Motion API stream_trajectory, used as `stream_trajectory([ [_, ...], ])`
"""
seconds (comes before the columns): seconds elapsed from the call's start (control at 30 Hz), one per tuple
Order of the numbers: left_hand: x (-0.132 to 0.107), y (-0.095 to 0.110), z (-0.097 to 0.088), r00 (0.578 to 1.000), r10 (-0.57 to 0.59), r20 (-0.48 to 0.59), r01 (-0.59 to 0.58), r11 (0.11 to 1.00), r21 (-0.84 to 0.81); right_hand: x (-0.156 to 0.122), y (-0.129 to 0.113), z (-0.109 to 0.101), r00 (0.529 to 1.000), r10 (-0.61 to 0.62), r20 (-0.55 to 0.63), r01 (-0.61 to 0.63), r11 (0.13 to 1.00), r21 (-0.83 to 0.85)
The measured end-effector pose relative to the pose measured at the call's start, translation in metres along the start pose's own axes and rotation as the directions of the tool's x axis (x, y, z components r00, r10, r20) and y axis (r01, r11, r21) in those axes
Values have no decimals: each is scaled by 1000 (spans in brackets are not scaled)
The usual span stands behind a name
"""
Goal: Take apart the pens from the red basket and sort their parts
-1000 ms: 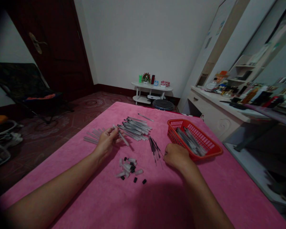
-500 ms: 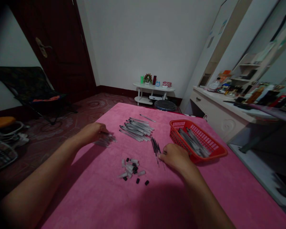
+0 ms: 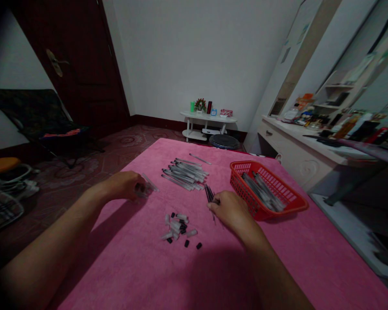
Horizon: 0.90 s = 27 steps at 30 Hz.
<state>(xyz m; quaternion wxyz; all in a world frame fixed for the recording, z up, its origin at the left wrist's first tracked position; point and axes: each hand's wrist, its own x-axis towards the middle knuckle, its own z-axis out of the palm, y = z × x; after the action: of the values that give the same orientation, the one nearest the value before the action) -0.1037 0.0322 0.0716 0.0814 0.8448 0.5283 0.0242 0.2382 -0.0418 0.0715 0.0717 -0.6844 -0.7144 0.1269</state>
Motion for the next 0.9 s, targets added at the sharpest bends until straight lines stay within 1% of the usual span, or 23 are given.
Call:
stream_trajectory([
  [0.07,5,15,5,998,37,-60,-38,999,-22,3,-6,11,994,-74,-80,82,992,97],
  [0.1,9,24,10,991,57,-120,-61,998,-30,4,-10,17,987,-111,-117,126,983,135],
  [0.13,12,34,17,976,103,-195,-113,993,-42,5,-13,23,979,-146,-146,169,972,165],
  [0.17,16,44,25,947,165,-276,-186,981,-51,6,-16,29,971,-171,-169,202,962,186],
  [0.2,19,54,34,910,231,-345,-265,963,-53,6,-18,34,964,-192,-185,228,952,202],
  [0.23,22,62,44,876,280,-393,-322,946,-43,6,-20,37,958,-209,-197,250,945,212],
  [0.27,24,69,52,860,315,-402,-357,934,-31,6,-22,40,953,-222,-206,266,939,220],
  [0.3,26,75,60,858,325,-398,-365,931,-26,6,-23,42,949,-234,-213,281,933,226],
  [0.4,25,85,74,877,309,-367,-336,942,-10,5,-25,43,941,-269,-205,314,919,239],
  [0.53,25,86,76,881,316,-352,-333,943,13,4,-27,43,941,-293,-170,328,915,236],
  [0.7,32,79,79,871,291,-396,-331,943,-38,4,-31,47,932,-324,-162,355,904,238],
  [0.8,35,79,82,848,294,-442,-362,929,-76,3,-34,49,928,-336,-160,368,897,247],
  [0.9,34,79,78,822,302,-483,-400,909,-114,2,-35,50,924,-347,-158,378,892,250],
])
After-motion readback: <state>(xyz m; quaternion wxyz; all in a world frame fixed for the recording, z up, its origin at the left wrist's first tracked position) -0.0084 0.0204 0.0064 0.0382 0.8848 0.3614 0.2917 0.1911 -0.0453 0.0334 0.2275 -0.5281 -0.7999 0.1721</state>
